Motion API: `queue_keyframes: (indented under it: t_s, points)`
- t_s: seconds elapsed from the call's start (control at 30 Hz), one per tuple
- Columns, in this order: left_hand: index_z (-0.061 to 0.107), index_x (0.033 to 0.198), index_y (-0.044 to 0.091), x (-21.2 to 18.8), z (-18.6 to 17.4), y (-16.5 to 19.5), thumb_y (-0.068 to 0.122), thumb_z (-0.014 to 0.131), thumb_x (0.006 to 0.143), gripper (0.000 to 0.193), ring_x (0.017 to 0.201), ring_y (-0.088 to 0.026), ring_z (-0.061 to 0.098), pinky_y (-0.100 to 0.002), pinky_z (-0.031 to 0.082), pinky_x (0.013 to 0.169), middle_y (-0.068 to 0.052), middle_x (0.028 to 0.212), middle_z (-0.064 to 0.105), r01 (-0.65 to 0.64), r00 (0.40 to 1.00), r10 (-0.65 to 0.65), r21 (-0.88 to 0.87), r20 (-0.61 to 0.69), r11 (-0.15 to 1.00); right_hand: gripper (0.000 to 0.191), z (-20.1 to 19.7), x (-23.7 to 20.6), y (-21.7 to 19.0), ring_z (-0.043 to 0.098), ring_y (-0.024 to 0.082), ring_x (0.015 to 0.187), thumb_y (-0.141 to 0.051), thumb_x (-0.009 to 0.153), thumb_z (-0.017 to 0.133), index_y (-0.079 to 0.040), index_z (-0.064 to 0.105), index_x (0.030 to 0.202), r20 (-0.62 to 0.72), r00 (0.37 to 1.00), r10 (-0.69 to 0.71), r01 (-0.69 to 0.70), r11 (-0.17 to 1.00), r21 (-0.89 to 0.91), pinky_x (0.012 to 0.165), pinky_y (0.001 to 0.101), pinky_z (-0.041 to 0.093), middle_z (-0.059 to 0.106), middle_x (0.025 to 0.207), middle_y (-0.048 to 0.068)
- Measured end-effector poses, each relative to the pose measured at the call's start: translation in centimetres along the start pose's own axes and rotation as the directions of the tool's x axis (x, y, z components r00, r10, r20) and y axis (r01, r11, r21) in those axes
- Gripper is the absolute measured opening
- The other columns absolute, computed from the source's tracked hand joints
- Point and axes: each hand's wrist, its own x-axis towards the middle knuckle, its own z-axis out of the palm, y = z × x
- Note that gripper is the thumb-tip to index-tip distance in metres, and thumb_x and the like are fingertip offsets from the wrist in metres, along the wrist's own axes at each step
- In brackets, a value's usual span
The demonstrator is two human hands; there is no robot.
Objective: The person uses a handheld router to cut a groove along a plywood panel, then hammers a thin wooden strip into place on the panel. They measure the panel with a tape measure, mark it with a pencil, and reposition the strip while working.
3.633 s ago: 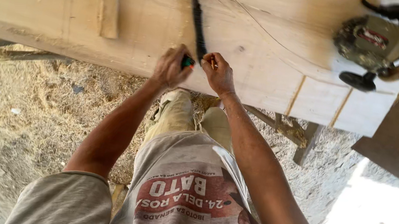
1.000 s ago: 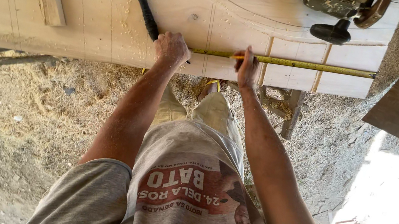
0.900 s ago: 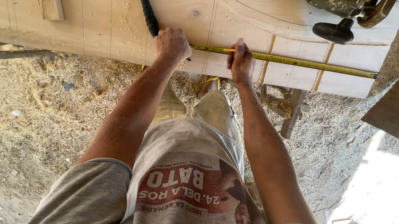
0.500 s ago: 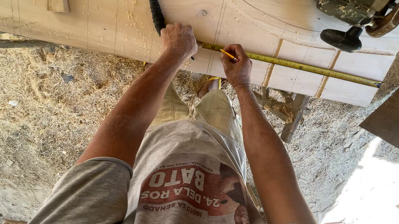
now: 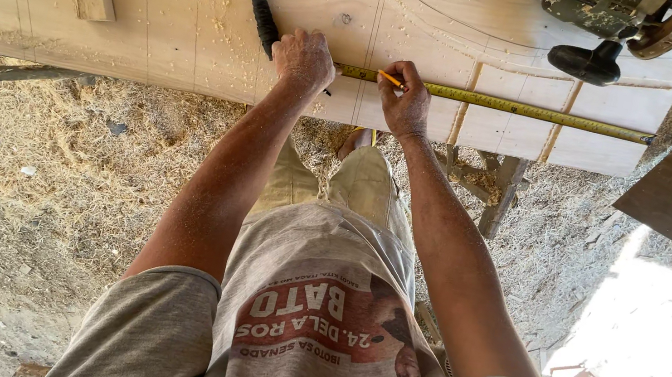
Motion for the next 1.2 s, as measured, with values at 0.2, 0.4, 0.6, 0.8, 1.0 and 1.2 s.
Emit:
queue_keyframes:
  t_s: [0.2, 0.4, 0.6, 0.8, 1.0, 1.2]
  points:
    - [0.065, 0.123, 0.005, 0.4, 0.7, -0.4, 0.057, 0.075, 0.089, 0.063, 0.113, -0.033, 0.058, -0.053, 0.044, 0.094, -0.016, 0.120, 0.060, -0.032, 0.999, 0.033, 0.016, -0.025, 0.999, 0.012, -0.5, 0.8, 0.6, 0.071, 0.010, 0.084, -0.014, 0.102, 0.071, -0.008, 0.061, 0.103, -0.049, 0.995, 0.091, -0.085, 0.990, 0.108, 0.074, 0.0269, 0.060, 0.072, 0.090, 0.001]
    - [0.065, 0.125, 0.006, 1.1, 1.1, 0.6, 0.056, 0.078, 0.085, 0.065, 0.115, -0.034, 0.057, -0.054, 0.043, 0.095, -0.017, 0.122, 0.060, -0.134, 0.980, 0.125, -0.046, -0.156, 0.990, 0.013, -0.8, 1.4, -0.1, 0.067, 0.009, 0.085, -0.015, 0.103, 0.071, -0.007, 0.061, 0.106, -0.075, 0.997, 0.030, -0.018, 0.988, 0.156, 0.075, 0.0264, 0.057, 0.070, 0.093, 0.003]
    - [0.065, 0.123, 0.008, 2.3, 0.9, 1.9, 0.054, 0.079, 0.081, 0.064, 0.115, -0.034, 0.056, -0.053, 0.043, 0.095, -0.014, 0.119, 0.060, -0.098, 0.983, 0.084, -0.081, -0.161, 0.992, 0.013, -0.8, 1.8, -0.3, 0.072, 0.011, 0.090, -0.017, 0.105, 0.070, -0.009, 0.059, 0.108, -0.081, 0.992, -0.093, 0.095, 0.995, 0.020, 0.080, 0.0296, 0.059, 0.073, 0.096, 0.003]
    - [0.068, 0.123, 0.009, 4.0, 1.0, 1.7, 0.034, 0.073, 0.092, 0.040, 0.111, -0.031, 0.061, -0.052, 0.047, 0.094, -0.014, 0.115, 0.064, -0.039, 0.996, 0.035, -0.045, -0.087, 0.998, 0.014, -0.4, 2.1, 1.1, 0.069, 0.011, 0.087, -0.016, 0.105, 0.069, -0.009, 0.058, 0.110, -0.090, 0.996, -0.011, 0.014, 0.999, 0.038, 0.078, 0.0292, 0.057, 0.072, 0.096, 0.005]
    - [0.065, 0.122, 0.005, 4.3, -0.1, -0.4, 0.054, 0.076, 0.088, 0.060, 0.112, -0.032, 0.060, -0.052, 0.045, 0.097, -0.015, 0.116, 0.062, -0.060, 0.993, 0.059, -0.012, -0.101, 0.998, 0.014, 0.2, 2.5, 1.8, 0.068, 0.012, 0.089, -0.014, 0.105, 0.069, -0.008, 0.057, 0.110, -0.118, 0.992, -0.038, 0.047, 0.996, 0.075, 0.080, 0.0302, 0.058, 0.071, 0.095, 0.005]
    - [0.061, 0.126, 0.003, 3.8, -1.1, -0.9, 0.063, 0.075, 0.085, 0.074, 0.112, -0.034, 0.058, -0.052, 0.044, 0.094, -0.017, 0.117, 0.060, -0.003, 0.997, 0.004, 0.023, -0.083, 1.000, 0.017, -0.2, 3.2, 1.9, 0.069, 0.010, 0.083, -0.018, 0.104, 0.071, -0.009, 0.057, 0.106, -0.111, 0.994, 0.010, -0.008, 1.000, 0.012, 0.071, 0.0288, 0.057, 0.072, 0.091, 0.003]
